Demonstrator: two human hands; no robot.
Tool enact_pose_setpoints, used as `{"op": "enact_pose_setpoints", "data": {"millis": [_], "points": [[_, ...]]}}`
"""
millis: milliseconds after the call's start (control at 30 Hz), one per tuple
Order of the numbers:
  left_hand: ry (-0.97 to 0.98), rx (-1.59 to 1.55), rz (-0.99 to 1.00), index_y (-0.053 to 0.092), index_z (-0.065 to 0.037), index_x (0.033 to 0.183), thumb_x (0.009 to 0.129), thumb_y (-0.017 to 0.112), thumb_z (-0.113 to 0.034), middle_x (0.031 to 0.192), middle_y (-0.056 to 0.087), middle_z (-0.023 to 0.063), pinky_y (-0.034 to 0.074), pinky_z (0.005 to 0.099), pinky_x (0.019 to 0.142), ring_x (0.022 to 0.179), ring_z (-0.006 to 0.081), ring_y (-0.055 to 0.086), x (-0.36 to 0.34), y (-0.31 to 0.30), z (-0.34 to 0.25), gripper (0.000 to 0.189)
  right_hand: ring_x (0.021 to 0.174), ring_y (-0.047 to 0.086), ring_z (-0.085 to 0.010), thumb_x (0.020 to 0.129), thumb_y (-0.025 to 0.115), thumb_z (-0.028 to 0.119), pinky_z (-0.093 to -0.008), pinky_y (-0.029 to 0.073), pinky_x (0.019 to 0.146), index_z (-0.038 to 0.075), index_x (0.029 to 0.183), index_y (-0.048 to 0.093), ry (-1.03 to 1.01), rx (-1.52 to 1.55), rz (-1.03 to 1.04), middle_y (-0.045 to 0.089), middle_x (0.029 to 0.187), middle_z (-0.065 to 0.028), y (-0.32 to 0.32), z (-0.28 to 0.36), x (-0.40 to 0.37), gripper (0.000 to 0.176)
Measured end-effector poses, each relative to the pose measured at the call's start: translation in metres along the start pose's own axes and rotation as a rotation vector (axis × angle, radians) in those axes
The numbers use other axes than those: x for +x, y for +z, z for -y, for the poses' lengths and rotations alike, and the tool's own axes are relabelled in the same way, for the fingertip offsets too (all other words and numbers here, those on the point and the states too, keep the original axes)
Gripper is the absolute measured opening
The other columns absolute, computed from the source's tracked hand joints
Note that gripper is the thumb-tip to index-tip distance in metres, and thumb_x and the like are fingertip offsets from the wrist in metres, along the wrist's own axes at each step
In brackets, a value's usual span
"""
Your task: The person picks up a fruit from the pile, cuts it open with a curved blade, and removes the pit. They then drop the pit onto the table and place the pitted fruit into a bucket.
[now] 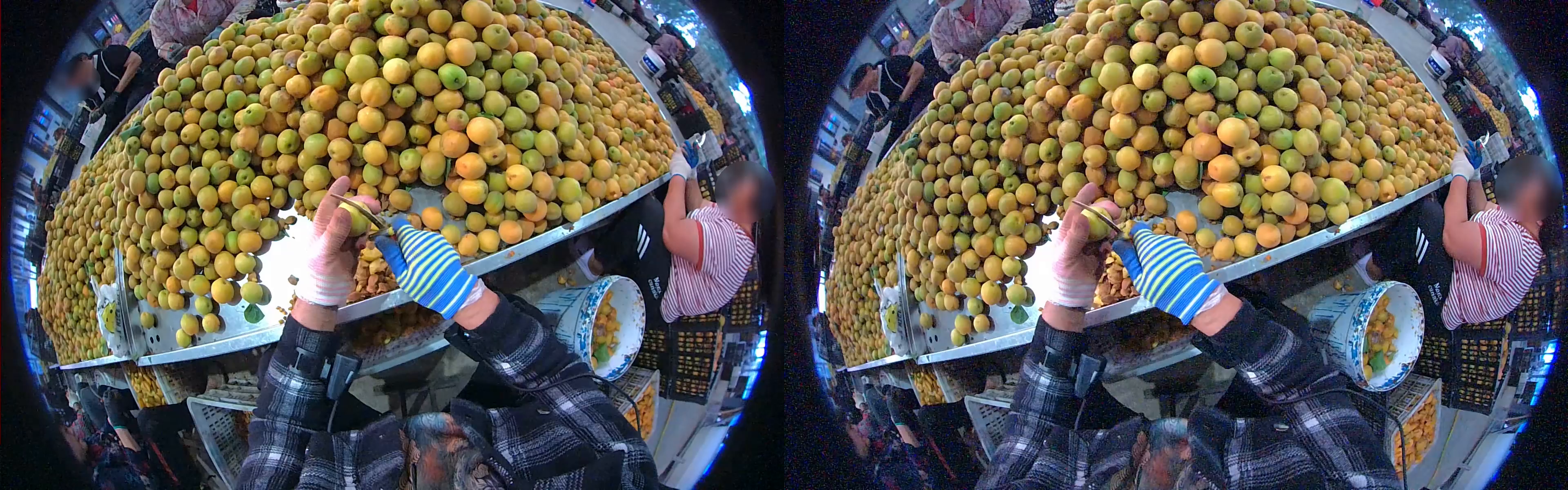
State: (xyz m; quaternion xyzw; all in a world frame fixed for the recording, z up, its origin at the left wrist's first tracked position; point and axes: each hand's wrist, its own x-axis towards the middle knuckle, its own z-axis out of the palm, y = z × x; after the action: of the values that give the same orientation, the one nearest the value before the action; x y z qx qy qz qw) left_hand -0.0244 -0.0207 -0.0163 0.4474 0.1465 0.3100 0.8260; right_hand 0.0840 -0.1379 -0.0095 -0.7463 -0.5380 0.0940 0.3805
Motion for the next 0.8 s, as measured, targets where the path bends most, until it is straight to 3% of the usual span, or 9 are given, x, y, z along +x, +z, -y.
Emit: {"op": "enact_pose_setpoints", "data": {"millis": [233, 300, 433, 533, 633, 767, 800], "points": [[-0.014, 0.147, 0.062, 0.029, 0.001, 0.139, 0.087, 0.062, -0.042, 0.111, 0.06, 0.0142, 0.043, 0.0198, 0.067, 0.088, 0.0119, 0.056, 0.003, -0.014, 0.005, 0.075, 0.06, 0.062, -0.0372, 0.092, 0.053, 0.033, -0.0485, 0.048, 0.054, 0.002, 0.09, 0.056, 0.033, -0.142, 0.112, 0.061, 0.064, -0.0204, 0.003, 0.001, 0.001, 0.031], [-0.032, -0.159, -0.133, 0.038, 0.001, 0.134, 0.089, 0.059, -0.045, 0.122, 0.057, 0.0187, 0.048, 0.0321, 0.089, 0.104, 0.023, 0.058, 0.001, -0.004, 0.013, 0.067, 0.058, 0.061, -0.0374, 0.089, 0.058, 0.025, -0.0457, 0.047, 0.05, -0.001, 0.088, 0.056, 0.0, -0.073, 0.025, 0.059, 0.063, -0.0209, 0.004, 0.002, 0.006, 0.027], [-0.148, -0.457, -0.058, 0.042, 0.0, 0.131, 0.091, 0.056, -0.045, 0.129, 0.053, 0.0215, 0.045, 0.0385, 0.097, 0.111, 0.0269, 0.056, -0.006, 0.012, 0.01, 0.062, 0.058, 0.062, -0.0364, 0.088, 0.06, 0.028, -0.0439, 0.049, 0.051, 0.002, 0.091, 0.058, 0.126, -0.218, 0.075, 0.061, 0.064, -0.019, 0.005, 0.012, 0.006, 0.027], [-0.172, -0.437, -0.117, 0.045, 0.001, 0.128, 0.092, 0.055, -0.042, 0.127, 0.053, 0.0224, 0.045, 0.0388, 0.097, 0.11, 0.0276, 0.057, -0.007, 0.003, 0.011, 0.057, 0.058, 0.061, -0.0365, 0.089, 0.058, 0.029, -0.0447, 0.048, 0.052, 0.001, 0.094, 0.058, 0.066, -0.151, 0.072, 0.061, 0.065, -0.019, 0.012, 0.003, 0.004, 0.029], [-0.079, -0.227, -0.002, 0.046, 0.002, 0.127, 0.09, 0.059, -0.037, 0.126, 0.053, 0.0235, 0.045, 0.0393, 0.097, 0.108, 0.0282, 0.058, -0.004, -0.009, 0.004, 0.055, 0.06, 0.062, -0.0368, 0.089, 0.057, 0.03, -0.0457, 0.048, 0.053, 0.001, 0.095, 0.058, 0.03, -0.142, 0.088, 0.062, 0.066, -0.0194, 0.011, 0.005, 0.004, 0.03], [-0.032, -0.089, 0.043, 0.038, 0.004, 0.133, 0.085, 0.067, -0.02, 0.127, 0.052, 0.0235, 0.045, 0.037, 0.097, 0.11, 0.027, 0.058, -0.003, -0.008, -0.008, 0.06, 0.06, 0.062, -0.038, 0.09, 0.054, 0.033, -0.0487, 0.049, 0.054, 0.001, 0.093, 0.055, 0.031, -0.143, 0.147, 0.061, 0.064, -0.0207, 0.014, 0.004, 0.004, 0.032], [-0.012, 0.118, 0.002, 0.035, 0.004, 0.134, 0.084, 0.065, -0.013, 0.127, 0.052, 0.0239, 0.046, 0.0359, 0.096, 0.109, 0.0264, 0.058, -0.004, -0.004, -0.01, 0.061, 0.061, 0.062, -0.0383, 0.09, 0.054, 0.033, -0.0486, 0.049, 0.055, 0.001, 0.092, 0.056, 0.053, -0.153, 0.176, 0.062, 0.065, -0.0211, 0.012, 0.006, 0.006, 0.032]]}}
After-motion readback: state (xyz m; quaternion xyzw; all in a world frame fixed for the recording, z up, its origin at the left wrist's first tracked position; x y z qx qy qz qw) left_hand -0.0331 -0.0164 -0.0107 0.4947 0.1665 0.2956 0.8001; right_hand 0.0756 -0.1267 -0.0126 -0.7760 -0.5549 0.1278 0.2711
